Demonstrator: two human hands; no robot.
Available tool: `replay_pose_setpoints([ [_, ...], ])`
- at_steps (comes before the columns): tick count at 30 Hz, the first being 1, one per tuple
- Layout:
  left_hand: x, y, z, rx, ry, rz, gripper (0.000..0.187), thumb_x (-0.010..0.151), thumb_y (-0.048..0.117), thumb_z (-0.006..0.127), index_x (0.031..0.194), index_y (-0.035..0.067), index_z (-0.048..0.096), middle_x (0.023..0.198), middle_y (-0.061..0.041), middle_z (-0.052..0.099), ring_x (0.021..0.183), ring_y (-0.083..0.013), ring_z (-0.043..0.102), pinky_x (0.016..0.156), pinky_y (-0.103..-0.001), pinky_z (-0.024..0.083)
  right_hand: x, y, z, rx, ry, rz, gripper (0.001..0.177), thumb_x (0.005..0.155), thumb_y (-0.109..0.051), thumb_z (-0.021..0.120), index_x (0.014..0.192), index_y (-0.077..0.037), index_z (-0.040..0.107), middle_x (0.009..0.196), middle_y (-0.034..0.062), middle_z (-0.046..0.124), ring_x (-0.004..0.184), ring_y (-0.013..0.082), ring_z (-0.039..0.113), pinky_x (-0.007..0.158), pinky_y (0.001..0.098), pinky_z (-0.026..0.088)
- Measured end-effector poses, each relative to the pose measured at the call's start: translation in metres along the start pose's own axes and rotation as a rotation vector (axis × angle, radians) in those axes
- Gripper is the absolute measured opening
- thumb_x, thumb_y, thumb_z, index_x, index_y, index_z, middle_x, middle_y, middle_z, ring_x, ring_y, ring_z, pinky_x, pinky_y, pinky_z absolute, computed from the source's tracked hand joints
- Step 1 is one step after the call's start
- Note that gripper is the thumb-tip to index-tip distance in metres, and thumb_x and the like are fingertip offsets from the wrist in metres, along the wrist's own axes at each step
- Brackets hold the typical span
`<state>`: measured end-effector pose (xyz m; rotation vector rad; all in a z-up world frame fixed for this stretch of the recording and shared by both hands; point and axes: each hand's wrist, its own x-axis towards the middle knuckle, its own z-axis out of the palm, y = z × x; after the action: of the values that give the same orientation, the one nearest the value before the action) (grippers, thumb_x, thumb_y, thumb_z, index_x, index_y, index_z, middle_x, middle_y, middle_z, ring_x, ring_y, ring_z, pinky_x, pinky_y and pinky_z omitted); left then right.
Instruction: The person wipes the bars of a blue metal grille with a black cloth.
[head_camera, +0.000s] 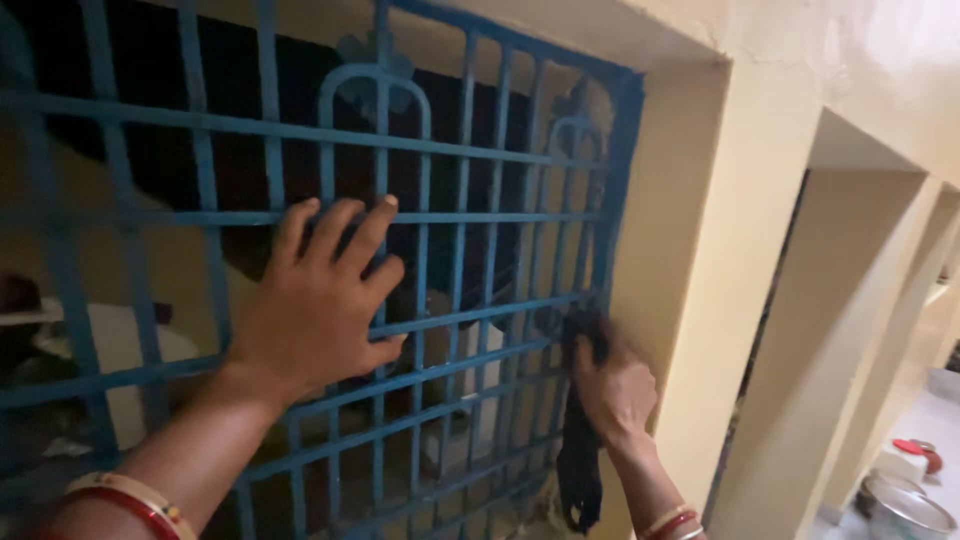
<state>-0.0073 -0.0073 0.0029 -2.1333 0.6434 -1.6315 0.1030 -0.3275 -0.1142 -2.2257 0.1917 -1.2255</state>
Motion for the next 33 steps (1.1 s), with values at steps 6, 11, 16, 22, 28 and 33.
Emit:
replay_pose_setpoints([
  [6,-0.002,0.002,0.0,0.028,-0.02,-0.006,0.061,0.064,0.058,0.082,0.105,0.013,0.074,0.15,-0.015,0.046,0.136,-0.0365,0.04,0.115,-0.057,0.027,-0.043,-0.021,0.027,0.052,0.088,-0.186,0.03,0.095,-0.037,0.057,0.115,-0.023,0.074,0.109,0.0135,0.074,0.089,0.0429,0.07,0.073,0.054,0.056],
  [11,-0.005,0.002,0.0,0.063,-0.011,0.017,0.061,0.067,0.059,0.082,0.106,0.013,0.074,0.15,-0.017,0.046,0.137,-0.0366,0.041,0.115,-0.057,0.027,-0.018,0.005,0.014,-0.108,-0.014,-0.202,0.026,0.094,-0.038,0.058,0.108,-0.022,0.073,0.099,0.0125,0.073,0.089,0.041,0.07,0.075,0.0537,0.056],
  [16,-0.007,0.001,0.005,0.031,0.064,0.027,0.061,0.067,0.058,0.083,0.106,0.013,0.075,0.151,-0.017,0.047,0.137,-0.0369,0.042,0.115,-0.058,0.027,0.0,0.019,0.01,-0.187,-0.006,-0.148,0.029,0.093,-0.039,0.061,0.109,-0.018,0.073,0.107,0.0131,0.074,0.095,0.0421,0.07,0.084,0.0524,0.057],
  [22,-0.009,0.0,0.009,0.043,0.067,0.027,0.063,0.067,0.06,0.084,0.108,0.012,0.076,0.153,-0.016,0.046,0.139,-0.0372,0.04,0.117,-0.057,0.027,-0.007,0.012,0.018,-0.175,-0.09,0.0,0.041,0.093,-0.037,0.058,0.131,-0.025,0.069,0.111,0.0189,0.073,0.101,0.0445,0.069,0.088,0.0544,0.055],
  [28,-0.009,0.002,0.008,0.046,0.06,0.012,0.065,0.064,0.061,0.084,0.108,0.013,0.076,0.153,-0.015,0.047,0.138,-0.0366,0.04,0.117,-0.057,0.027,-0.074,-0.044,0.028,0.256,0.022,-0.211,0.04,0.091,-0.031,0.062,0.129,-0.021,0.07,0.103,0.0177,0.076,0.091,0.0398,0.073,0.078,0.0485,0.058],
  [33,-0.009,0.0,0.007,0.058,0.036,0.022,0.063,0.068,0.059,0.083,0.109,0.013,0.075,0.153,-0.016,0.046,0.139,-0.0363,0.04,0.117,-0.056,0.027,-0.085,-0.06,0.02,0.242,0.022,-0.226,0.032,0.09,-0.035,0.066,0.118,-0.023,0.076,0.091,0.0178,0.076,0.082,0.0396,0.074,0.069,0.0482,0.058],
])
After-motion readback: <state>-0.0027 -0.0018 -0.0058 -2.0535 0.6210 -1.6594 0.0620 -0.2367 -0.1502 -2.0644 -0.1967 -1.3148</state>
